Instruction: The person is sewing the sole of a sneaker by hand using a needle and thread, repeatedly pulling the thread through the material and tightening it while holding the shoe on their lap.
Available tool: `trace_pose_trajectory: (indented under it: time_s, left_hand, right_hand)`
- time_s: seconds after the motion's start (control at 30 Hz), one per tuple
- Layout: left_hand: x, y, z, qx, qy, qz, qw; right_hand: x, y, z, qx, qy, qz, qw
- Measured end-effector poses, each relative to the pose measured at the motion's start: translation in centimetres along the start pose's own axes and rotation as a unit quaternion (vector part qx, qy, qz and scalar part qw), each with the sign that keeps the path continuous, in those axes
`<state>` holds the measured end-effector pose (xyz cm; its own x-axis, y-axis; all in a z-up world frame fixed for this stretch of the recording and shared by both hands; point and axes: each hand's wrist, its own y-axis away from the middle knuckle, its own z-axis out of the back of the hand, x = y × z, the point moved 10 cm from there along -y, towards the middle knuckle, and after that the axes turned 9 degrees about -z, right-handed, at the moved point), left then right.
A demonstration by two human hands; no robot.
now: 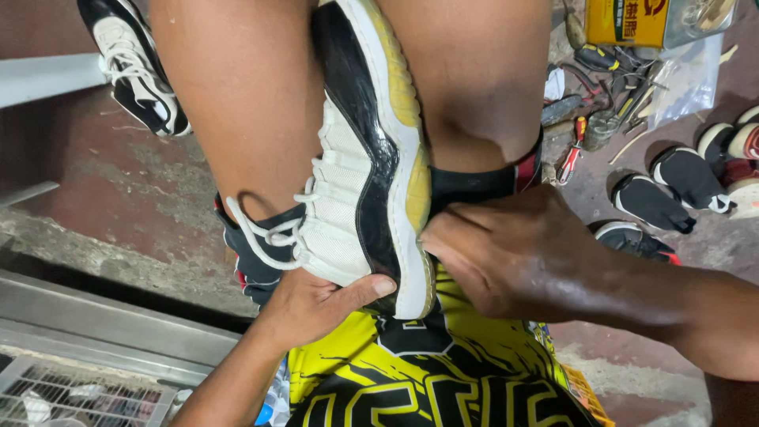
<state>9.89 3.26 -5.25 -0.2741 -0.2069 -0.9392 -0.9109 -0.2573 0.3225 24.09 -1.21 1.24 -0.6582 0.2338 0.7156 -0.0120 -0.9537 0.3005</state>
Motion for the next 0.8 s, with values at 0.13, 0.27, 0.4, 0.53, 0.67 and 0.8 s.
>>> trace_pose_trajectory:
  time_s: [0.13,0.27,0.4,0.53,0.67,0.8]
  left_hand:
    - [0.4,0.4,0.0,-0.001,0.007,0.016,1.0]
    - [-0.1,3.4,0.7,-0.057,0.011,-0.03,0.998]
    - [3.6,10.4,4.1,-0.226,0.058,0.023,0.972]
    - [8.7,17.1,8.0,-0.401,0.142,0.099,0.899]
    - [4.2,18.3,11.5,-0.425,-0.258,0.188,0.847]
    - [0.5,11.9,6.7,-0.34,-0.218,0.068,0.912]
  right_hand:
    - [-0.4,0.0,0.5,-0.037,-0.031,-0.038,0.998]
    - [-1.8,1.0,-0.3,-0.003,-0.111,-0.077,0.991]
    - [-3.8,1.9,-1.3,-0.006,-0.169,-0.081,0.982]
    - [-5.9,2.5,-2.0,-0.018,-0.225,-0.126,0.966]
    - [-6.5,3.1,-2.0,-0.033,-0.197,-0.127,0.972]
    - [-8.0,3.7,-2.4,-0.022,-0.193,-0.17,0.966]
